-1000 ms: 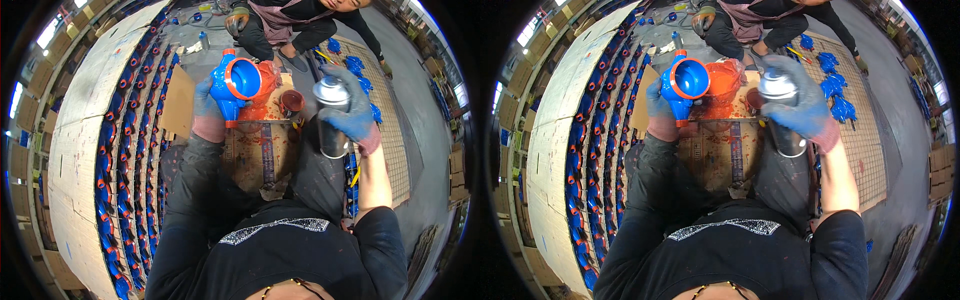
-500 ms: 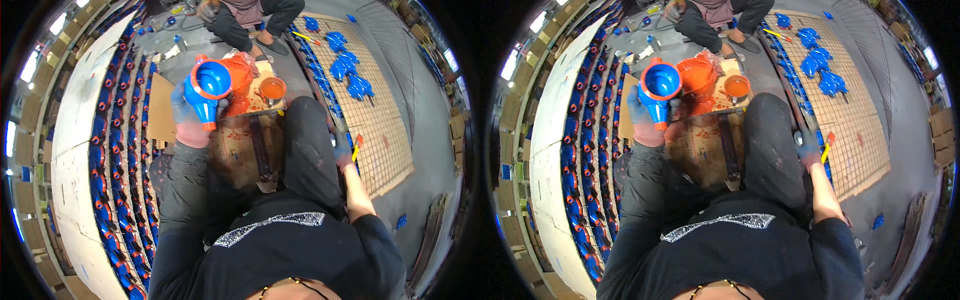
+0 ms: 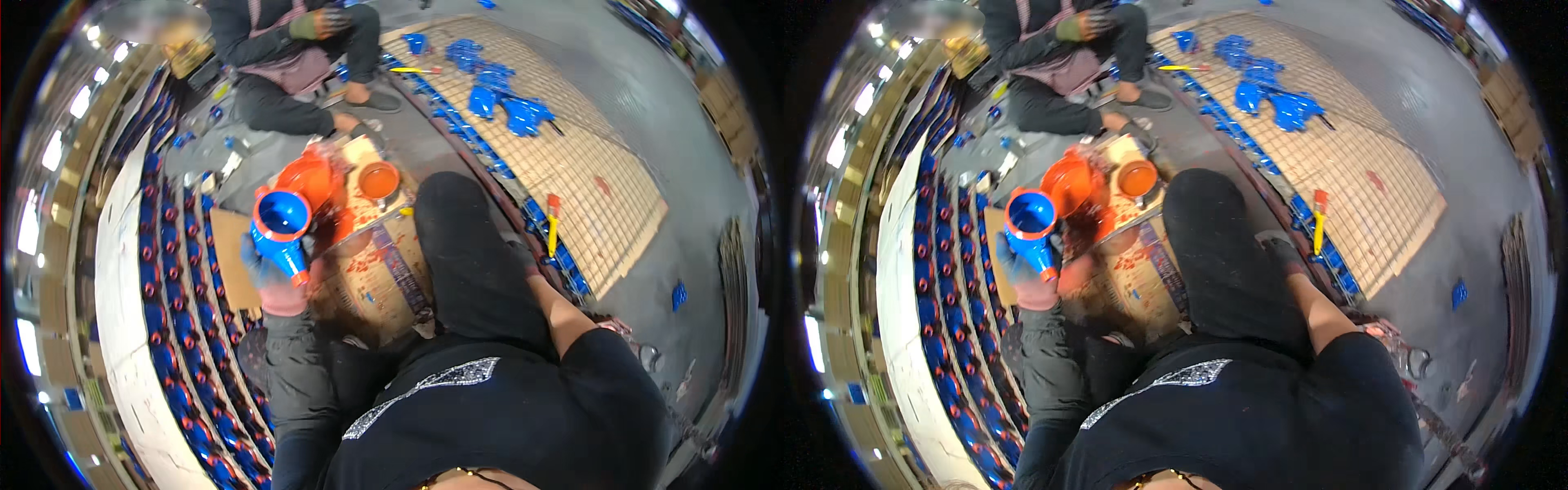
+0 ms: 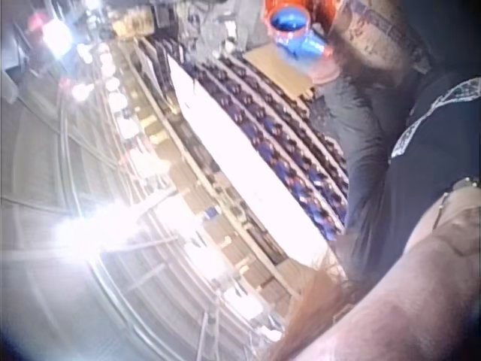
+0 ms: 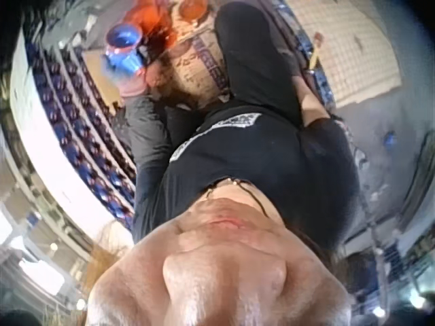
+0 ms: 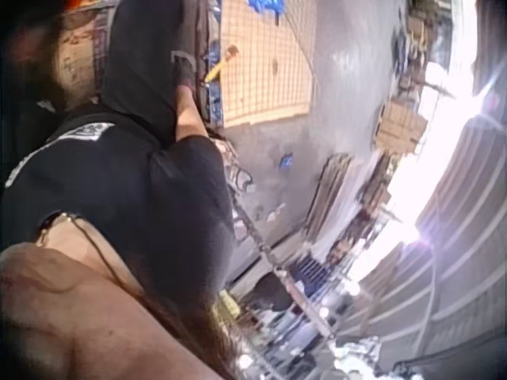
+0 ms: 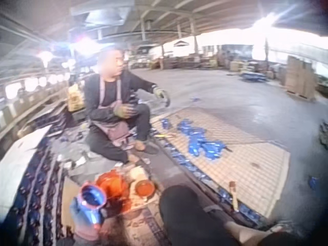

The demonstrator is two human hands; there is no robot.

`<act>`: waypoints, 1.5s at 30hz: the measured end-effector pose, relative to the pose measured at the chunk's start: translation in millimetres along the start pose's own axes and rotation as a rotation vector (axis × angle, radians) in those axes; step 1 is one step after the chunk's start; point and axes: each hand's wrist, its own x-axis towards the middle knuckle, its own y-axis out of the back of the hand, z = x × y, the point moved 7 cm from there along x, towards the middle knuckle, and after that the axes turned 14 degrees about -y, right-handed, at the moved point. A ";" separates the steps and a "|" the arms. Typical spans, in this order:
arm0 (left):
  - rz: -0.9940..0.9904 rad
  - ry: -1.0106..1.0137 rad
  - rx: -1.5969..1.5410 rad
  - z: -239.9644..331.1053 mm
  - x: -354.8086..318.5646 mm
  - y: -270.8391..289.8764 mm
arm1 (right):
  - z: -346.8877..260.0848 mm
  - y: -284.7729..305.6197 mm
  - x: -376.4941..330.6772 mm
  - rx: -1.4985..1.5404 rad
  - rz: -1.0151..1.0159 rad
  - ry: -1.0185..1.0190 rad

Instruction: Painting small blue metal components with orange paint using a brush in a workshop.

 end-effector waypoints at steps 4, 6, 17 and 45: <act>0.129 -0.058 0.077 -3.5 0.4 15.8 | -30.9 45.9 -24.2 -0.053 0.137 0.040; 0.121 -0.047 0.054 -9.5 -0.6 16.4 | -45.1 68.2 -32.6 -0.046 0.159 0.016; 0.134 0.166 -0.146 -85.7 4.5 -50.6 | -201.9 200.5 -81.2 1.123 0.062 0.484; -0.426 0.266 0.902 -167.7 10.6 -184.0 | -61.1 236.5 -47.1 2.191 -0.094 0.326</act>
